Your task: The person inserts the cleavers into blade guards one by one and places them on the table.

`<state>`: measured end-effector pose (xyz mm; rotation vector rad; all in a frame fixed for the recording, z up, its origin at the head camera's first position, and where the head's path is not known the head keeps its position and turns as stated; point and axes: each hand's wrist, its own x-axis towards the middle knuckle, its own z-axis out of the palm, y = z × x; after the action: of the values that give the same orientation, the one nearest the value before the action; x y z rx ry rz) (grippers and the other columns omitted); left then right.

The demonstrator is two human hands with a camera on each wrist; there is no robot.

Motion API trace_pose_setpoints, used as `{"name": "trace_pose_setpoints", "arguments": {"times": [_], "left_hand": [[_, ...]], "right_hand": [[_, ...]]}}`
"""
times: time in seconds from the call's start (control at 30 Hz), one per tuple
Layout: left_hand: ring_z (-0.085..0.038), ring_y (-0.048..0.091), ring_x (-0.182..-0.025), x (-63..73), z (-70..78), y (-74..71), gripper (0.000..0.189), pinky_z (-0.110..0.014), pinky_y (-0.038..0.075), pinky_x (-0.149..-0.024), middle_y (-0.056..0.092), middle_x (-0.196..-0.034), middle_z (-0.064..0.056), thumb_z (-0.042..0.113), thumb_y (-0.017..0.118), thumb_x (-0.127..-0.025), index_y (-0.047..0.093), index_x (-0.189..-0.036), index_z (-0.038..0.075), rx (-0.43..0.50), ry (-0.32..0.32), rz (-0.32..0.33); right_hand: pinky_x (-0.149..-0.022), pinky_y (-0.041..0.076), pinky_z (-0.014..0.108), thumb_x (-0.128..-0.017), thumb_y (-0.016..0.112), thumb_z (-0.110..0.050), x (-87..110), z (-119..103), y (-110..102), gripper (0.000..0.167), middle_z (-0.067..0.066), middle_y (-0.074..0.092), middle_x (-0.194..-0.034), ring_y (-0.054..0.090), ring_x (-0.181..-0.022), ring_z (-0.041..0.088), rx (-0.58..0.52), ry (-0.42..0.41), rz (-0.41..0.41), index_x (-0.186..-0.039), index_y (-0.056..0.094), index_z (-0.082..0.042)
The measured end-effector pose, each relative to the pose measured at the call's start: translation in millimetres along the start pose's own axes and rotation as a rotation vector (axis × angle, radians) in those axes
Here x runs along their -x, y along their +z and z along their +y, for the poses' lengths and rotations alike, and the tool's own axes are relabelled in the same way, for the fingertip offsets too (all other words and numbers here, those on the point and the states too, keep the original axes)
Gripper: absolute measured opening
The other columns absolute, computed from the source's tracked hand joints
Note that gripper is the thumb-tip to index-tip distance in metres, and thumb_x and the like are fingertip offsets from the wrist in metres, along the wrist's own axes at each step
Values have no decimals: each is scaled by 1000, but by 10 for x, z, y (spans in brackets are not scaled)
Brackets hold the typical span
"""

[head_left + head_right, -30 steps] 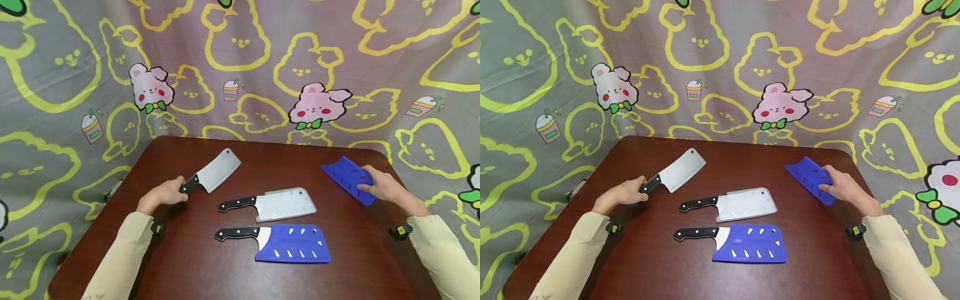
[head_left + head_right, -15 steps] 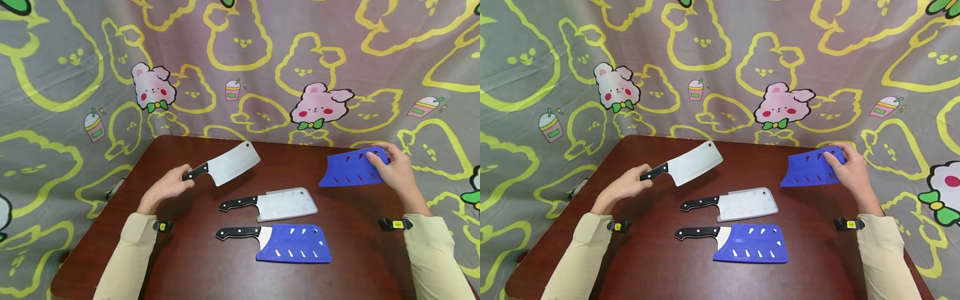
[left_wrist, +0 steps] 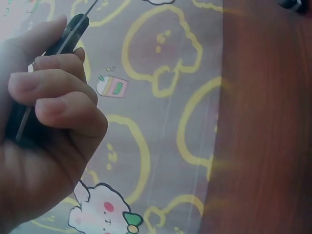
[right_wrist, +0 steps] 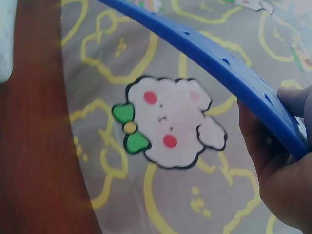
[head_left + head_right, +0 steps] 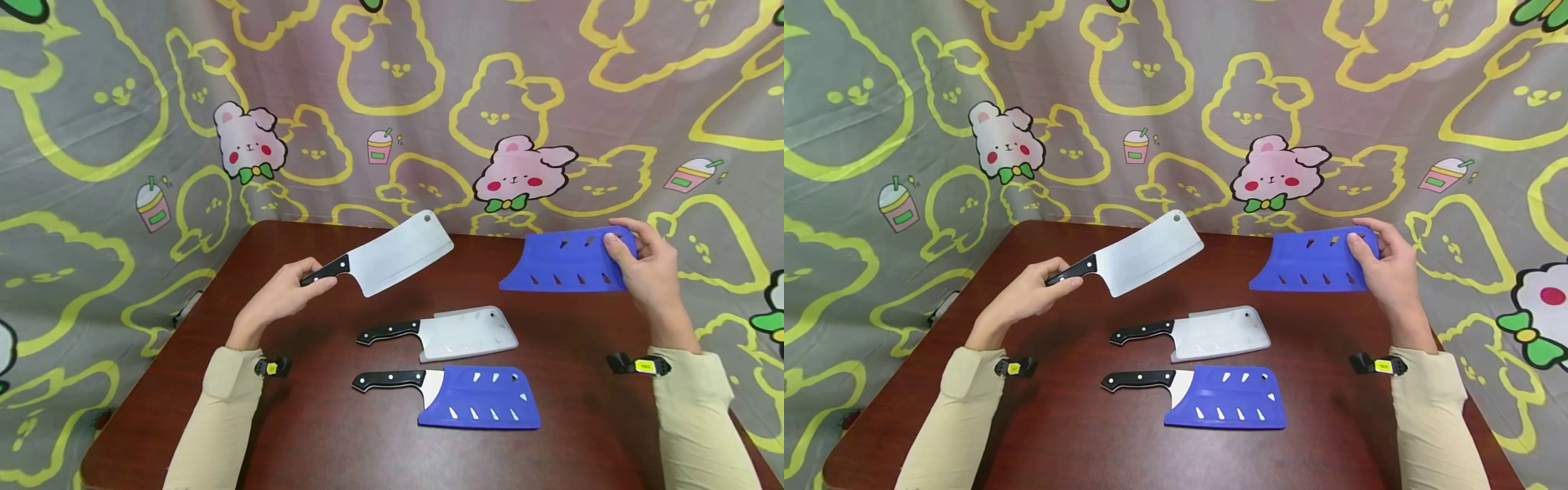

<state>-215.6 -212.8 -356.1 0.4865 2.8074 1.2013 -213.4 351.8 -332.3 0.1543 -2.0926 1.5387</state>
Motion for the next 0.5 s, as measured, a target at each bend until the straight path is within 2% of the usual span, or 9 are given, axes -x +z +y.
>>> {"name": "trace_pose_setpoints", "arguments": {"times": [0.13,0.2,0.33,0.5], "left_hand": [[-20,45,-58,-6,83,5,28,-30,38,-51,46,-66,-4,39,67,-93,58,-97,13,27,50,19],[-19,44,-56,-7,125,10,27,-29,38,-51,45,-66,-4,37,67,-93,57,-96,12,59,56,25],[-17,41,-50,-17,216,35,27,-28,36,-48,43,-63,-4,35,67,-93,57,-99,11,137,44,10],[-15,39,-47,-53,309,82,25,-27,35,-45,42,-62,-4,31,67,-94,56,-104,10,207,42,-8]], "right_hand": [[-49,52,17,-91,65,-4,7,-82,48,34,-4,72,-81,69,-58,5,-286,7,-29,-125,61,0],[-48,52,19,-92,64,-2,10,-107,72,33,-2,73,-81,70,-58,7,-367,4,-42,-124,61,2],[-49,53,22,-93,62,0,22,-149,124,34,2,74,-84,72,-61,11,-456,-5,-67,-126,58,5],[-52,55,25,-94,60,-1,38,-190,199,38,4,75,-87,73,-66,14,-513,-11,-94,-129,52,9]]}}
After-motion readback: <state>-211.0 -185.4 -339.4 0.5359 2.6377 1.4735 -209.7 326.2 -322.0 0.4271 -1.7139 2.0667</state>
